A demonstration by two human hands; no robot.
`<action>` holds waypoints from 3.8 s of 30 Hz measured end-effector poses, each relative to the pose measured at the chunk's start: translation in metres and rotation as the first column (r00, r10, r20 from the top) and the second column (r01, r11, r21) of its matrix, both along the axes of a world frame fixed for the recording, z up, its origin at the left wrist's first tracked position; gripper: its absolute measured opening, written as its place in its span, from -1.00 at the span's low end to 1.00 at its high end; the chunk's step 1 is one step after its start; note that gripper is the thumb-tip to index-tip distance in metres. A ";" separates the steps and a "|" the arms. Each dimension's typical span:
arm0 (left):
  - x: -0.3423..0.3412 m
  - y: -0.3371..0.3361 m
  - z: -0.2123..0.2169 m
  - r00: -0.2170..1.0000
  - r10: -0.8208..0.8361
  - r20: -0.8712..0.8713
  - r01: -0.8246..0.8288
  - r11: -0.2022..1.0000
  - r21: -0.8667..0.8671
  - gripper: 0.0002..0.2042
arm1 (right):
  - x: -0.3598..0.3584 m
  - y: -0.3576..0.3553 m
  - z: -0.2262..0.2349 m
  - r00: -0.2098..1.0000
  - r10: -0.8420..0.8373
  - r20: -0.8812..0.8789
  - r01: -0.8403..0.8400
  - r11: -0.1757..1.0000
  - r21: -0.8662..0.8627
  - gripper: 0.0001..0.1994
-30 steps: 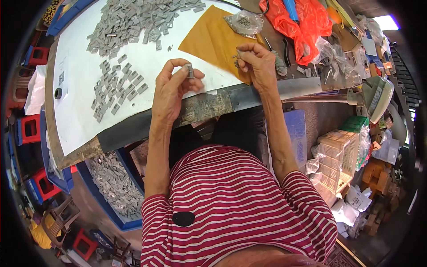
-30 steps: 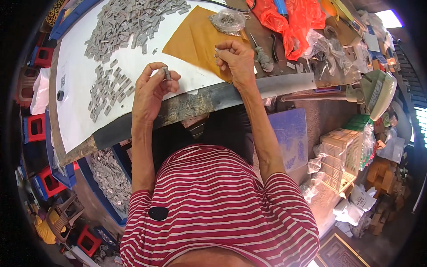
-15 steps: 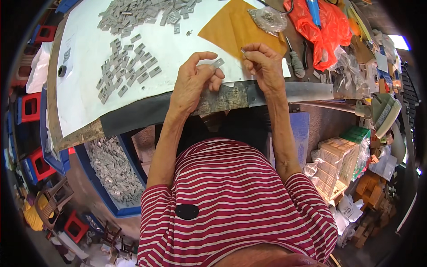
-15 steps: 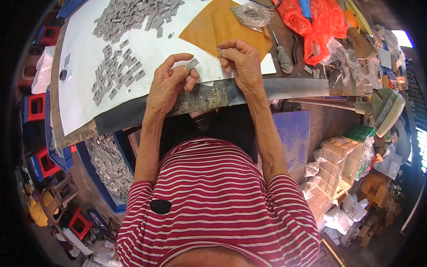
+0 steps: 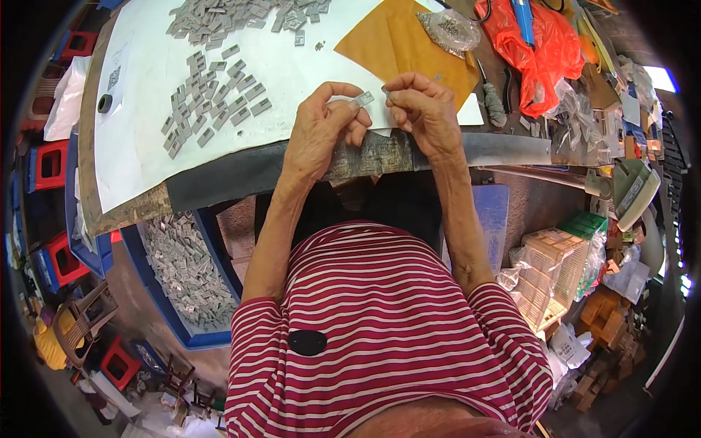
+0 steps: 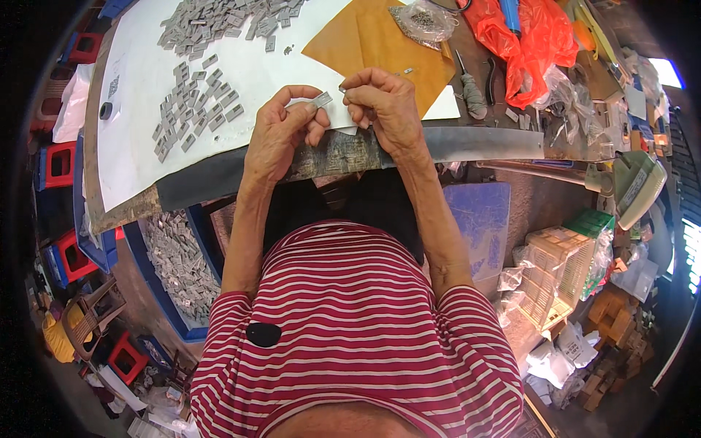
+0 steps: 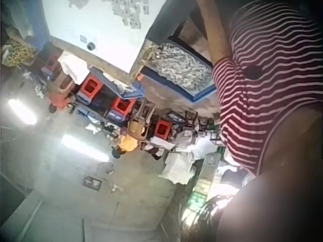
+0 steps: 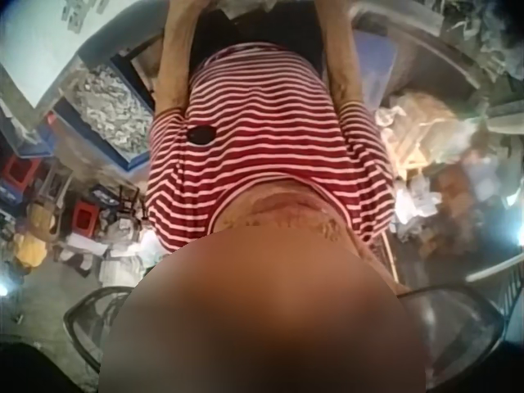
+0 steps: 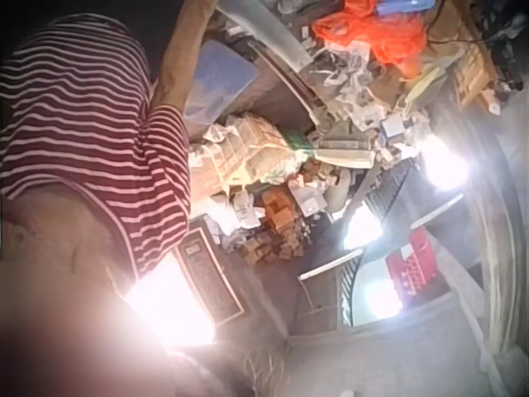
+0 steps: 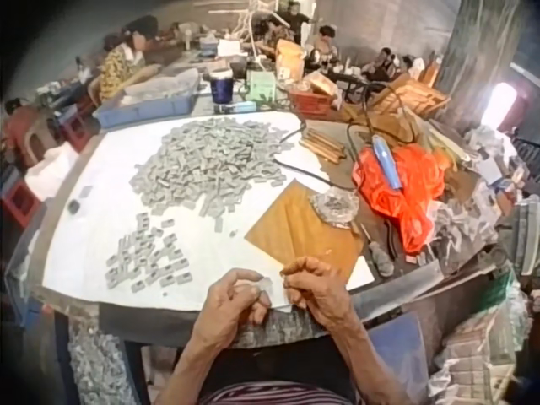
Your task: Inspecting and sorting small rectangular metal or plastic components at a workshop workbench.
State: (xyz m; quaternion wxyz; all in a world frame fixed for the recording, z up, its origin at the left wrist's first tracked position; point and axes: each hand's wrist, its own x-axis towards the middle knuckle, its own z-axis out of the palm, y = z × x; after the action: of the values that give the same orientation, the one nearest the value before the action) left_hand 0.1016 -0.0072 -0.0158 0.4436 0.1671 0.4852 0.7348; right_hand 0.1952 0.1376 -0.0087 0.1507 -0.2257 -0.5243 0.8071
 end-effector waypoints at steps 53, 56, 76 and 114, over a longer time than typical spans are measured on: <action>0.009 -0.008 -0.005 0.996 0.042 -0.076 -0.040 0.999 0.029 -0.83 | 0.000 -0.025 -0.016 0.996 0.041 -0.084 -0.045 0.998 -0.039 -0.92; 0.008 -0.010 -0.002 0.996 0.054 -0.072 -0.053 0.999 0.013 -0.82 | 0.000 -0.023 -0.009 0.995 0.075 -0.073 -0.077 0.997 -0.031 -0.90; 0.014 -0.006 -0.006 0.983 0.143 -0.112 -0.147 0.989 -0.028 -0.85 | -0.002 -0.031 -0.005 1.000 0.011 0.013 -0.014 0.983 0.182 -0.92; -0.032 -0.078 -0.010 0.171 -0.041 -0.984 -0.632 0.762 -0.141 -0.90 | 0.016 0.000 0.007 0.990 -0.076 0.117 0.016 0.893 0.449 -0.89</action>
State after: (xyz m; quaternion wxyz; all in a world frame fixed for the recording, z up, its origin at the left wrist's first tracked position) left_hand 0.0695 -0.0850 -0.0256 -0.0851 0.3444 0.8539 0.3808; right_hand 0.2115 0.1377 -0.0013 0.1828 -0.2501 -0.6991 0.6445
